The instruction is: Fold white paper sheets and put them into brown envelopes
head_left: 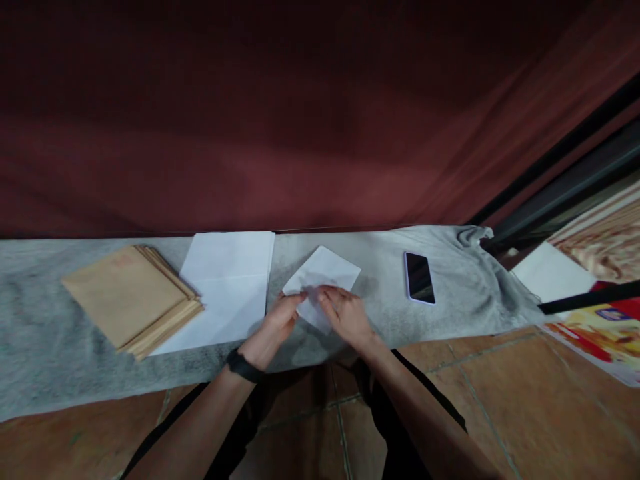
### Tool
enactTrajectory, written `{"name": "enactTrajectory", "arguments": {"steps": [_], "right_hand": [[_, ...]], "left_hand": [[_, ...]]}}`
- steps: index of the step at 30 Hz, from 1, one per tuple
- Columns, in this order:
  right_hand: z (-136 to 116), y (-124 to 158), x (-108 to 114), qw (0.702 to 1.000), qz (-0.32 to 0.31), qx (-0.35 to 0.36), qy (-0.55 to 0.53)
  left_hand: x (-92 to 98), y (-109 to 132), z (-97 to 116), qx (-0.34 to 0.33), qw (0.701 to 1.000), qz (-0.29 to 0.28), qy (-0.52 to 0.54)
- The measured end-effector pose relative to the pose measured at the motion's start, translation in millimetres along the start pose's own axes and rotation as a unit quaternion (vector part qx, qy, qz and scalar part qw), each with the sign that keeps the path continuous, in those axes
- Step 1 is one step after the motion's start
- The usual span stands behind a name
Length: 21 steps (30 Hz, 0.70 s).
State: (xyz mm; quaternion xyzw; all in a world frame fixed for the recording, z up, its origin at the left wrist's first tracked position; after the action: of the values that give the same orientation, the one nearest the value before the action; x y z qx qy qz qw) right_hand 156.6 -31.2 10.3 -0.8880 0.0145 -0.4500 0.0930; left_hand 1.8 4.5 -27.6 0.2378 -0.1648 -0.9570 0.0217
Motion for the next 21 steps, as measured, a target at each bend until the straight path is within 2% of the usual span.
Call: {"name": "enactTrajectory", "arguments": {"steps": [2, 3, 5, 6, 9, 11, 14, 17, 19, 21], "right_hand": [[19, -10, 12, 0.995, 0.074, -0.051, -0.039], [31, -14, 19, 0.988, 0.12, -0.082, -0.057], [56, -23, 29, 0.97, 0.17, -0.143, -0.101], [68, -26, 32, 0.959, 0.172, -0.18, -0.134], [94, -29, 29, 0.91, 0.107, -0.293, -0.272], [98, -27, 24, 0.872, 0.051, -0.328, -0.361], [94, -23, 20, 0.833, -0.018, -0.327, -0.446], [92, -20, 20, 0.835, -0.043, -0.306, -0.454], [95, -21, 20, 0.862, -0.034, -0.287, -0.416], [100, -22, 17, 0.891, -0.021, -0.274, -0.362]], "left_hand": [[6.0, -5, 6, -0.004, 0.998, 0.006, -0.06], [7.4, -6, 11, 0.004, 0.997, -0.01, -0.078], [7.5, -9, 22, 0.025, 0.991, -0.073, -0.106], [7.0, -9, 28, 0.035, 0.986, -0.112, -0.122], [7.3, -13, 39, 0.039, 0.969, -0.184, -0.163], [9.5, -17, 41, 0.023, 0.966, -0.181, -0.182], [13.9, -23, 37, -0.004, 0.968, -0.142, -0.207], [16.8, -29, 31, -0.053, 0.966, -0.113, -0.226], [17.7, -34, 27, -0.102, 0.957, -0.102, -0.253], [18.7, -39, 23, -0.155, 0.934, -0.084, -0.312]]}}
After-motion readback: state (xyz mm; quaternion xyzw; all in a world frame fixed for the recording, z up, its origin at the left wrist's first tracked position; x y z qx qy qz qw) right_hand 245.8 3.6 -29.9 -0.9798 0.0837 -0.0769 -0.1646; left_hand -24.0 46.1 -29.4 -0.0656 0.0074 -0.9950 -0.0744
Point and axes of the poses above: each hand's wrist, its own y-axis away from the middle knuckle, its own x-axis out of the back of the hand, z = x × y, the point moved 3 cm from there along -y, towards the middle knuckle, and after that the axes turned 12 degrees about -x, right-handed, at the moved point
